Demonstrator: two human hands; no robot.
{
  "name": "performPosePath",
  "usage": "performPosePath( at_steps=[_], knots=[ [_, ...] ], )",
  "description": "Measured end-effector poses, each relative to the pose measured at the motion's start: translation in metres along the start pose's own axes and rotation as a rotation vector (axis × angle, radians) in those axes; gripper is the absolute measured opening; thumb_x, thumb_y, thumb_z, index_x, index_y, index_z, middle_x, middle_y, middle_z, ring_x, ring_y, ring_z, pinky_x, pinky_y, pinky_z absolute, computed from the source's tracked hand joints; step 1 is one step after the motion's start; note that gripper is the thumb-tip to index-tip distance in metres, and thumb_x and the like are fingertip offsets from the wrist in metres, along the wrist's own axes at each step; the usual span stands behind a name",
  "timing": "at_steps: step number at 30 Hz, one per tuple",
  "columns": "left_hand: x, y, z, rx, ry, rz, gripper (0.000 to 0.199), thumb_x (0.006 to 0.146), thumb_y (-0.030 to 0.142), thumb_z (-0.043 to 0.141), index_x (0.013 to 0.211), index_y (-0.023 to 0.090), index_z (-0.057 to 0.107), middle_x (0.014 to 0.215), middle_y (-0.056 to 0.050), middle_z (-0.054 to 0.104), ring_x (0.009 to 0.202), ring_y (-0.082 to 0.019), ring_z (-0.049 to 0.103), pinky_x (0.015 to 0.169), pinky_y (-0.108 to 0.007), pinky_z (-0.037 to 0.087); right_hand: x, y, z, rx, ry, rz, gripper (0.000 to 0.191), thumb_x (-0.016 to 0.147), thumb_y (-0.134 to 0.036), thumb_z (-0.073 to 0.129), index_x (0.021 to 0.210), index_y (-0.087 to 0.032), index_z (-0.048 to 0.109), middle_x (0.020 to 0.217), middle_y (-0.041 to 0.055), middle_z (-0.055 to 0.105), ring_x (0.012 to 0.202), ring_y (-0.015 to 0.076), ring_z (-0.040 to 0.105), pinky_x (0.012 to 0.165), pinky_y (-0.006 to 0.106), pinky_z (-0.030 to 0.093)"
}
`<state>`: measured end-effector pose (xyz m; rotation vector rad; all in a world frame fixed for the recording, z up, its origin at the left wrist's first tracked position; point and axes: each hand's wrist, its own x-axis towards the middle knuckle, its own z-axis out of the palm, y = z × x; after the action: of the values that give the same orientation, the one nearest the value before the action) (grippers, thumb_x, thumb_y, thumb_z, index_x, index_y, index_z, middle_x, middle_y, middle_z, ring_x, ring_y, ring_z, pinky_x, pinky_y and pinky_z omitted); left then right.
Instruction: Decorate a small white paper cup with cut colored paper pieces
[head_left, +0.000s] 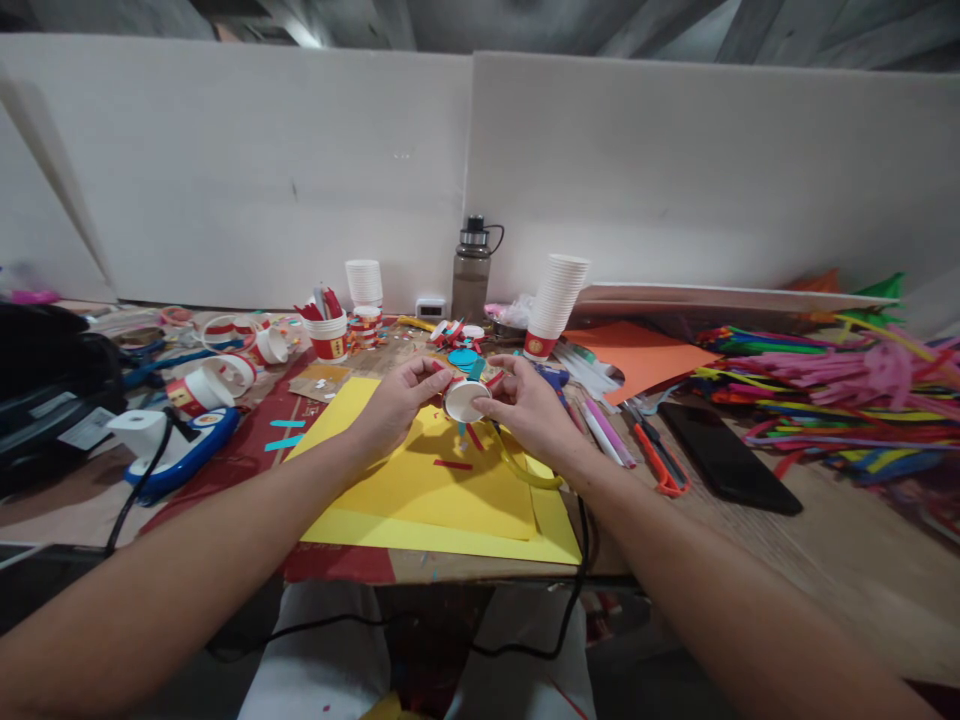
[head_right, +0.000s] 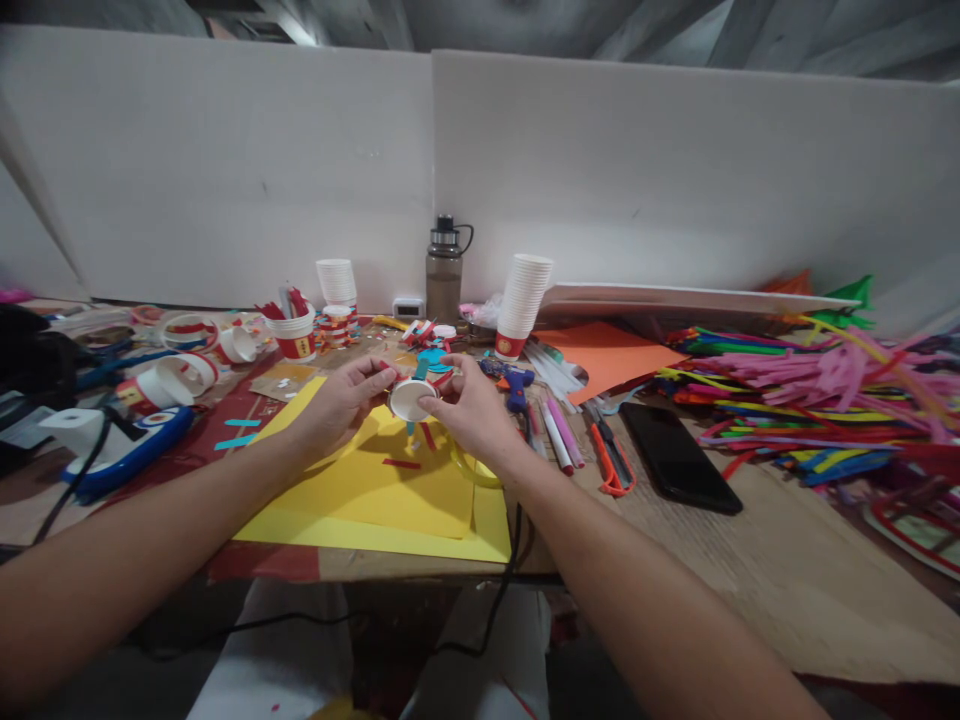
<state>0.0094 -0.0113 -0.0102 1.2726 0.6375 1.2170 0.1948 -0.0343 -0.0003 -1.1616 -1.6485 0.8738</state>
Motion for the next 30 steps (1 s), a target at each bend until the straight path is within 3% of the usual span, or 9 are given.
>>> performPosePath(
  at_steps=[6,11,13,17,21,25,30],
  knots=[
    [-0.002,0.001,0.0,0.037,0.031,0.072,0.033,0.077,0.039,0.072,0.096,0.017,0.057,0.081,0.0,0.063,0.069,-0.01,0.057,0.063,-0.023,0.045,0.001,0.002,0.0,0.025,0.009,0.001,0.056,0.072,-0.028,0.071,0.12,-0.019,0.044,0.078,-0.0024,0.063,0.071,0.0144,0.061,0.064,0.027,0.047],
    [-0.004,0.001,-0.001,0.253,-0.025,0.218,0.045,0.074,0.032,0.076,0.11,0.019,0.052,0.086,-0.001,0.063,0.077,-0.012,0.06,0.069,-0.025,0.048,0.0,0.001,0.001,0.006,0.04,-0.056,0.051,0.073,-0.026,0.069,0.118,-0.019,0.045,0.081,-0.0009,0.062,0.07,0.0147,0.06,0.064,0.029,0.048],
    [-0.007,0.002,-0.001,0.388,-0.055,0.365,0.048,0.073,0.027,0.077,0.112,0.019,0.051,0.09,-0.002,0.064,0.082,-0.013,0.061,0.072,-0.026,0.049,-0.002,-0.002,0.001,-0.047,0.076,-0.164,0.048,0.075,-0.022,0.067,0.119,-0.02,0.046,0.087,0.0012,0.063,0.074,0.0153,0.06,0.068,0.03,0.049],
    [-0.01,0.007,0.0,0.648,-0.088,0.724,0.043,0.076,0.019,0.073,0.113,0.02,0.051,0.092,-0.003,0.064,0.083,-0.013,0.062,0.075,-0.028,0.05,-0.009,-0.008,-0.003,-0.264,0.135,-0.529,0.039,0.077,-0.006,0.058,0.112,-0.022,0.053,0.1,0.0046,0.063,0.088,0.017,0.06,0.078,0.033,0.05],
    [-0.014,0.013,-0.002,0.822,-0.06,0.946,0.039,0.077,0.013,0.071,0.111,0.02,0.054,0.095,-0.004,0.065,0.083,-0.013,0.061,0.074,-0.028,0.051,-0.014,-0.016,-0.006,-0.402,0.21,-0.792,0.024,0.082,-0.006,0.056,0.099,-0.022,0.058,0.096,0.0056,0.065,0.092,0.0194,0.059,0.081,0.036,0.05],
    [-0.016,0.018,-0.003,0.912,-0.11,1.046,0.04,0.079,0.009,0.066,0.114,0.02,0.053,0.099,-0.006,0.065,0.088,-0.014,0.062,0.076,-0.03,0.053,-0.016,-0.019,-0.007,-0.409,0.238,-0.876,0.015,0.086,-0.01,0.056,0.097,-0.021,0.058,0.097,0.0081,0.064,0.094,0.0208,0.059,0.083,0.039,0.05],
    [-0.016,0.023,-0.005,1.013,-0.127,1.173,0.044,0.078,0.006,0.065,0.118,0.02,0.051,0.102,-0.007,0.064,0.099,-0.017,0.062,0.086,-0.035,0.053,-0.016,-0.018,-0.008,-0.466,0.205,-0.919,0.021,0.086,-0.011,0.056,0.104,-0.022,0.056,0.098,0.008,0.062,0.093,0.0213,0.058,0.083,0.04,0.05]
  ],
)
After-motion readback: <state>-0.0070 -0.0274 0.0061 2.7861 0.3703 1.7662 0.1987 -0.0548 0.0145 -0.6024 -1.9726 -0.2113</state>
